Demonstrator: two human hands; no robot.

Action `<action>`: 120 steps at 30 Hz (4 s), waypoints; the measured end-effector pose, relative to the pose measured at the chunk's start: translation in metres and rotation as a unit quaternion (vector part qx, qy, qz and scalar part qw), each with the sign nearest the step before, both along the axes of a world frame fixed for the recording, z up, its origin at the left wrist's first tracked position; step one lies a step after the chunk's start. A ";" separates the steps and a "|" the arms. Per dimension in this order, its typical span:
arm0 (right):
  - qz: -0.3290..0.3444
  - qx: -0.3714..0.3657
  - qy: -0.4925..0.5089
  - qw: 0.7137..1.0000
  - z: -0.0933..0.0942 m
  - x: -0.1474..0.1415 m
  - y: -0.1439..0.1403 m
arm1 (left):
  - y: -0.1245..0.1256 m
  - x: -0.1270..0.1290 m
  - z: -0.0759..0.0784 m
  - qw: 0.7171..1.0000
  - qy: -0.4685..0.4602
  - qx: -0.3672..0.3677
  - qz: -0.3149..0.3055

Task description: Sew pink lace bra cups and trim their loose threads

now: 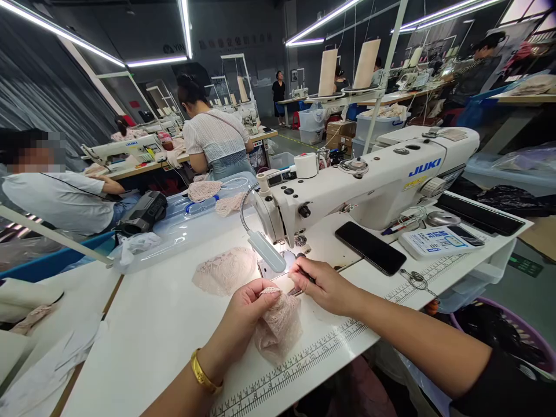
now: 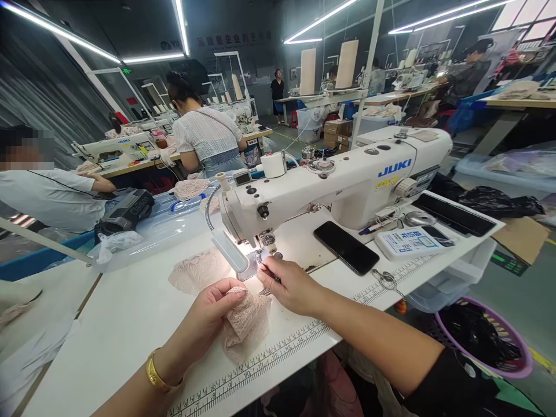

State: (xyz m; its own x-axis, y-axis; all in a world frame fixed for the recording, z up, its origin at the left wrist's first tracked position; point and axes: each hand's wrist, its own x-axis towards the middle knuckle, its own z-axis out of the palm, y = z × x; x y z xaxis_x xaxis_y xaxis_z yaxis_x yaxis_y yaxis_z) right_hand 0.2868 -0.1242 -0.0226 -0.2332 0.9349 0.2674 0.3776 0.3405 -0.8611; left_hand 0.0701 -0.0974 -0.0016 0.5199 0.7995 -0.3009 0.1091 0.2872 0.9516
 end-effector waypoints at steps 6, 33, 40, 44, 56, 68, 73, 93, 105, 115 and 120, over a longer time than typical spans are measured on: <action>0.050 -0.009 0.051 0.997 0.007 -0.007 -0.003 | 0.000 0.000 -0.002 1.000 0.007 0.014 0.002; 0.041 -0.025 0.067 0.997 0.002 -0.008 -0.006 | 0.001 0.000 -0.010 0.999 0.028 0.037 -0.007; -0.018 0.118 -0.071 0.990 -0.015 -0.010 -0.001 | 0.000 0.002 -0.006 1.000 0.015 0.014 -0.021; -0.070 0.212 -0.117 0.968 -0.022 -0.008 0.001 | -0.002 0.003 -0.004 0.999 0.030 0.005 -0.027; 0.155 0.180 -0.180 0.954 0.011 -0.005 -0.046 | -0.010 -0.005 0.016 0.971 0.072 0.025 -0.225; 0.032 0.166 -0.142 0.975 0.018 0.018 -0.037 | -0.015 -0.005 0.016 0.984 0.014 0.009 -0.176; 0.057 0.024 0.012 0.998 0.022 0.000 -0.035 | -0.017 -0.008 0.021 0.980 0.023 0.059 -0.186; 0.015 0.201 -0.057 0.978 0.025 -0.004 -0.044 | -0.015 -0.011 0.008 0.723 0.088 0.685 -0.028; 0.033 0.092 -0.047 0.994 0.036 -0.006 -0.035 | -0.011 -0.013 0.001 0.725 0.131 0.674 -0.049; 0.158 -0.012 -0.013 0.987 0.046 -0.011 -0.048 | -0.019 -0.012 0.000 0.798 0.141 0.584 -0.054; 0.021 0.102 -0.223 0.969 0.017 0.015 -0.027 | -0.020 -0.013 0.001 0.850 0.215 0.478 -0.057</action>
State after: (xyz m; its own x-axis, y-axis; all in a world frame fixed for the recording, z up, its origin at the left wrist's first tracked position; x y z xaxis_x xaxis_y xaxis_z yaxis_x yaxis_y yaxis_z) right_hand 0.3018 -0.1512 -0.0060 -0.4042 0.8607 0.3094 0.6791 0.5090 -0.5289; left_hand 0.0568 -0.1173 -0.0003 0.6168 0.7372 0.2758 0.4807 -0.6303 0.6096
